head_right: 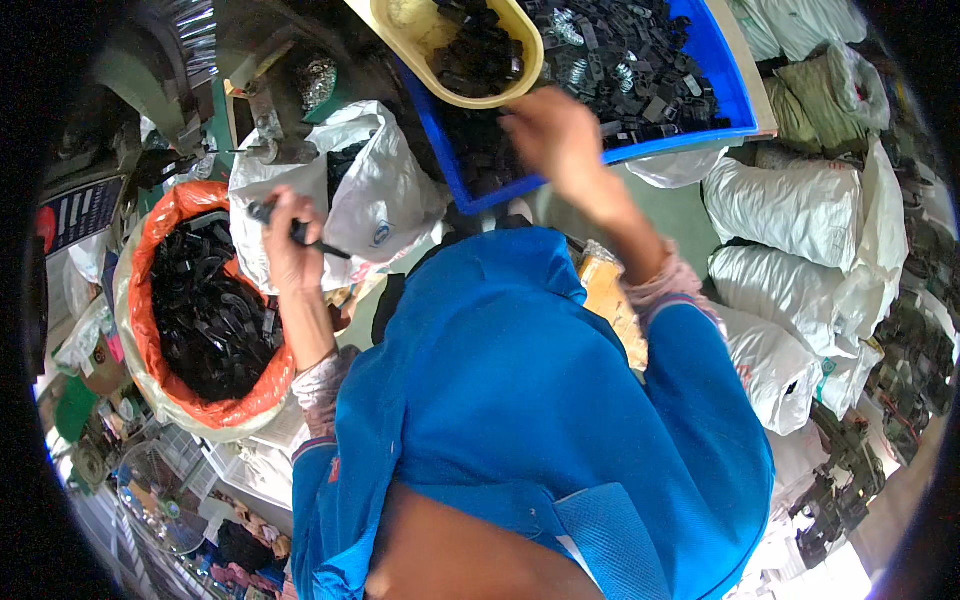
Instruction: The person repeatedly picks small black plastic components from a blue bin, joins them together by hand, and places the assembled units into a white bag. The process is continuous and repetitive.
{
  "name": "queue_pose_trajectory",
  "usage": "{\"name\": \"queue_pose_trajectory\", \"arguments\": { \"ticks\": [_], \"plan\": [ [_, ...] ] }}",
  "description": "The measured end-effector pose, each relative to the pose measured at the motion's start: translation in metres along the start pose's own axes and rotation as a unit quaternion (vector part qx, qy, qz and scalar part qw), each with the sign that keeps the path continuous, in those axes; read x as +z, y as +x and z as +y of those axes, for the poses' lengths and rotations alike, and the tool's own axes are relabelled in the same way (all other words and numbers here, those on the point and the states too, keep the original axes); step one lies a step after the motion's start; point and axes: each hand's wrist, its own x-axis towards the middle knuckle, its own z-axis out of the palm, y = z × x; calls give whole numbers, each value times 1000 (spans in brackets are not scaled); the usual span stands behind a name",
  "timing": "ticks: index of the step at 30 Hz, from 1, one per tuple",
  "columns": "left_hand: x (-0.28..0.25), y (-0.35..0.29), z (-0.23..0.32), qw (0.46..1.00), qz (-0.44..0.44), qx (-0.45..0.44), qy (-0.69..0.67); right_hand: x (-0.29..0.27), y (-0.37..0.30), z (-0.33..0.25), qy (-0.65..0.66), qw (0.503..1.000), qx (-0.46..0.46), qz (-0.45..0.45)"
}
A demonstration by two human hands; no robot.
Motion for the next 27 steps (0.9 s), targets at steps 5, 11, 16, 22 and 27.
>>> {"name": "queue_pose_trajectory", "arguments": {
  "ticks": [5, 11, 16, 22, 27],
  "plan": [
    [89, 1, -51, 982, -153, -73, 87, -34, 14, 91, -227, 927, 161, -252],
    [149, -12, -90, 870, -296, 108, 379, -52, 4, 69, -136, 959, 147, -201],
    [172, -15, -111, 736, -412, 287, 455, -78, -14, 44, 309, 864, 273, -289],
    [185, -28, -98, 843, -308, 83, 433, -89, 14, 104, 103, 982, 120, -101],
    [190, -17, -96, 900, -309, -52, 302, -92, 60, 212, -143, 983, 94, -72]
  ]
}}
